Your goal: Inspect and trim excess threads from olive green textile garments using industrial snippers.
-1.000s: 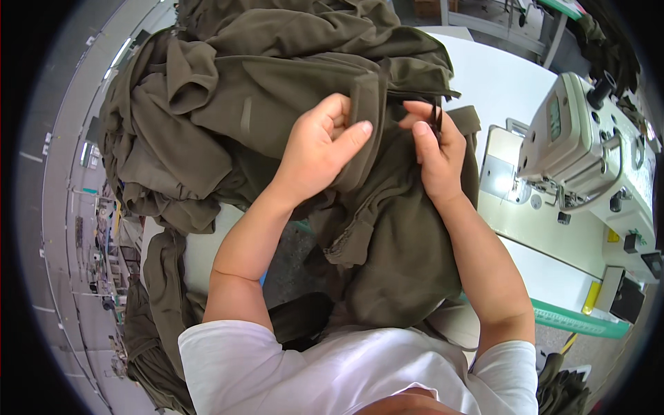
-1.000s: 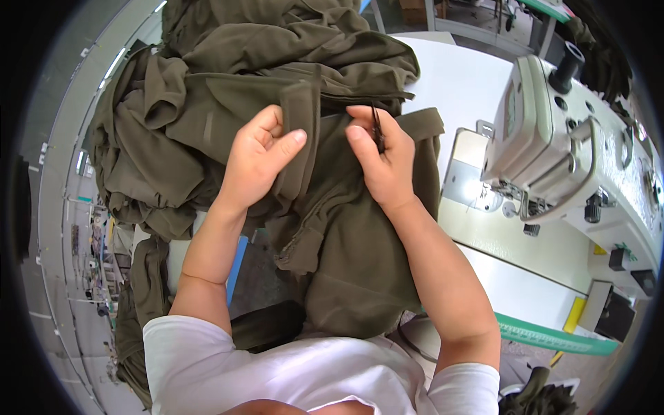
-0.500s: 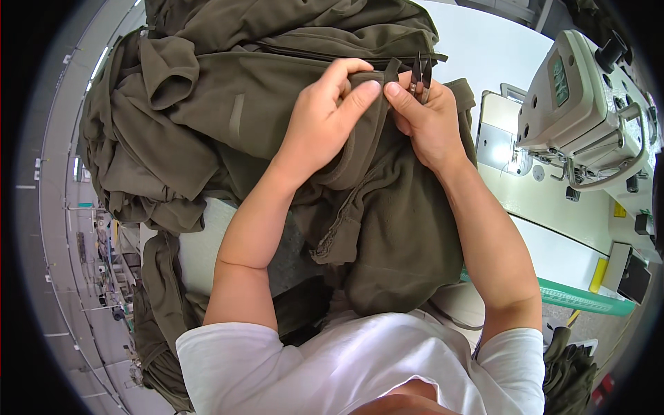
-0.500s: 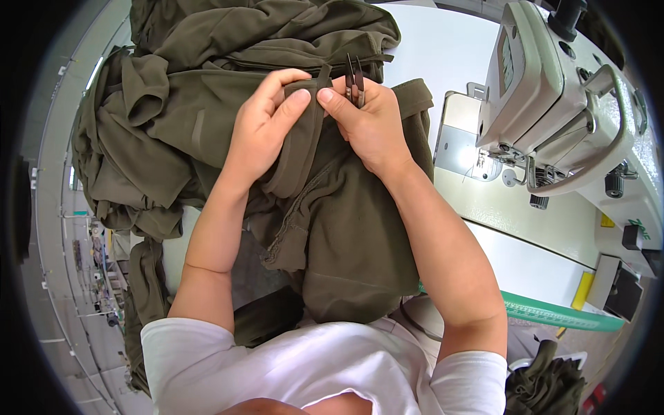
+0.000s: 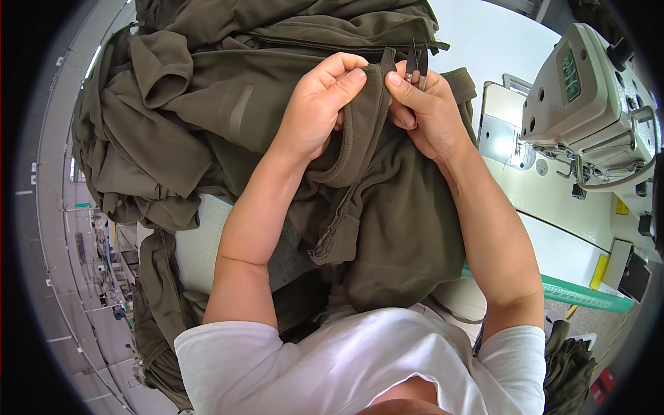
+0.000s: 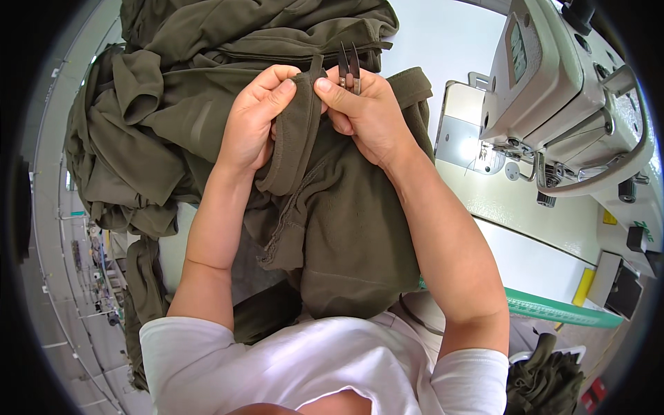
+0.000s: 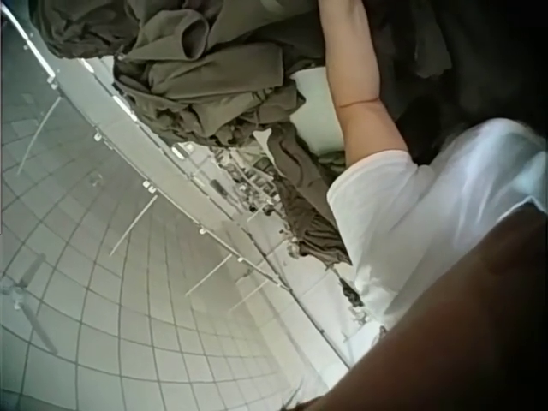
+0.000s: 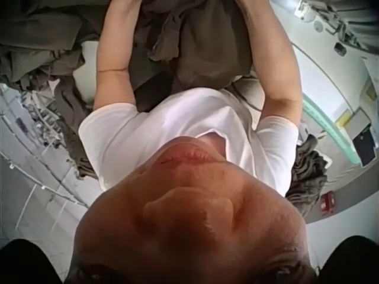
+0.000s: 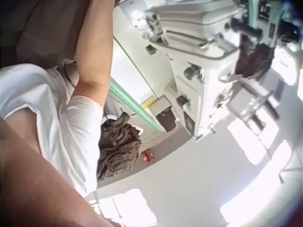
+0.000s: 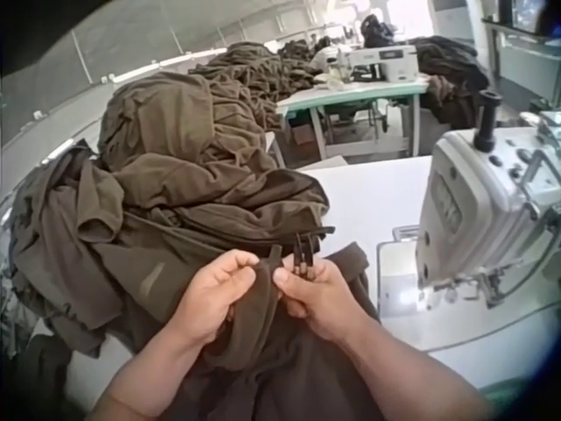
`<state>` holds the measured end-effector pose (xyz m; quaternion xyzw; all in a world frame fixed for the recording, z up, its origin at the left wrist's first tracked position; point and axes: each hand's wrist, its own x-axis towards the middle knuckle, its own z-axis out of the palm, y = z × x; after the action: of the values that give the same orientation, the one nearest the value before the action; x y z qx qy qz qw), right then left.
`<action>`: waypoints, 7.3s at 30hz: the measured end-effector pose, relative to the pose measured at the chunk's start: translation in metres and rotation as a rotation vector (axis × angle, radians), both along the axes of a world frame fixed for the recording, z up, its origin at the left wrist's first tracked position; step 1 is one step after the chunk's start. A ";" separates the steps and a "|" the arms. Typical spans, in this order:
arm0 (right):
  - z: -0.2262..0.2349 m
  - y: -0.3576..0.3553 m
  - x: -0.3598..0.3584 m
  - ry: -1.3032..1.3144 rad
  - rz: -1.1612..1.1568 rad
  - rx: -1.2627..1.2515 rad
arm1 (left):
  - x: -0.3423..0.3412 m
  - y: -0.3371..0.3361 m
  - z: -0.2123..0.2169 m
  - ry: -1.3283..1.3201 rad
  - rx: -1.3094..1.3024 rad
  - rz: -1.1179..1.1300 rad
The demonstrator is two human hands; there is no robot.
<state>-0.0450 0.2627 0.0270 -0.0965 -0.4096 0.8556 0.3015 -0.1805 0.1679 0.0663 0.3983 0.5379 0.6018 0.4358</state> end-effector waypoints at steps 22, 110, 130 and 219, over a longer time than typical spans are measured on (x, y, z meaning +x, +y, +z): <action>-0.001 0.006 0.000 0.023 0.057 -0.025 | -0.002 0.005 -0.001 0.008 -0.004 0.070; -0.018 -0.013 -0.010 -0.153 -0.574 0.477 | -0.302 -0.011 0.154 2.194 0.210 1.307; -0.023 -0.009 -0.007 -0.176 -0.541 0.485 | -0.187 0.260 -0.079 1.537 -0.333 0.550; -0.013 -0.013 -0.010 -0.213 -0.496 0.523 | -0.328 -0.199 0.148 1.647 0.086 1.128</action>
<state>-0.0552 0.2499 0.0139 -0.2011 -0.6076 0.6080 0.4697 -0.5088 -0.0308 0.2142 0.3933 0.7603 0.2758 -0.4373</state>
